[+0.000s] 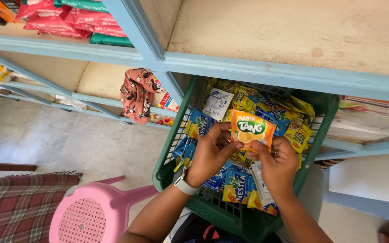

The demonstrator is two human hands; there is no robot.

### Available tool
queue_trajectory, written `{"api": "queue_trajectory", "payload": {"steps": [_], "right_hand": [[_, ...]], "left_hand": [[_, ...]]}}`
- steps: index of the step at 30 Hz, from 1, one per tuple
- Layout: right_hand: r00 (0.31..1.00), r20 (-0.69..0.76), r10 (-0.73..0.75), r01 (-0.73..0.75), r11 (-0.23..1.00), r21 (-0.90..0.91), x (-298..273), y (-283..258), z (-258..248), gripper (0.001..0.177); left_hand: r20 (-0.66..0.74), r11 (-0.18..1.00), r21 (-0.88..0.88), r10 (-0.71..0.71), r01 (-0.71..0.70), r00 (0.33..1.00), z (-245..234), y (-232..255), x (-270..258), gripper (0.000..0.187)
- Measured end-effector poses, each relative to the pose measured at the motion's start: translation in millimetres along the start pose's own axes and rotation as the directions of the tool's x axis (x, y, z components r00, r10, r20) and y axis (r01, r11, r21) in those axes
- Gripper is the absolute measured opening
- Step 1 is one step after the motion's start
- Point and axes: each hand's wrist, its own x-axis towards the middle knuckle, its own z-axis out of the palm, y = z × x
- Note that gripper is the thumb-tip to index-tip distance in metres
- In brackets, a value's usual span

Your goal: The person takes packets of Tang and Nestea from a green crate and arranges them on a shelf. They place the orange Tang packets first, followed by the blue Nestea Lemon packets, organizing them in neat rows.

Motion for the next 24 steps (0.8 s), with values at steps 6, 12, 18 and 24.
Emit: {"api": "queue_trajectory", "payload": {"steps": [6,12,18,24], "right_hand": [[0.979,0.134,-0.153,0.198,0.867,-0.457,-1.8,-14.3,1.7,0.027],[0.956,0.243,0.166,-0.184,0.981,0.054,9.8,-1.6,-23.3,0.040],[0.906,0.314,0.283,-0.318,0.946,0.065,13.4,-35.4,-19.1,0.053],[0.976,0.213,-0.046,0.054,0.998,-0.032,36.9,-75.3,-13.4,0.039]], "left_hand": [[-0.014,0.991,-0.122,-0.060,0.058,0.998,-1.9,-34.2,2.3,0.029],[0.271,0.921,-0.280,-0.193,0.269,0.943,-32.0,-7.3,12.2,0.033],[0.363,0.918,-0.281,-0.168,0.280,0.916,-42.5,6.4,19.9,0.035],[0.234,0.765,0.360,0.480,-0.534,0.846,-40.1,144.1,24.2,0.061]]}}
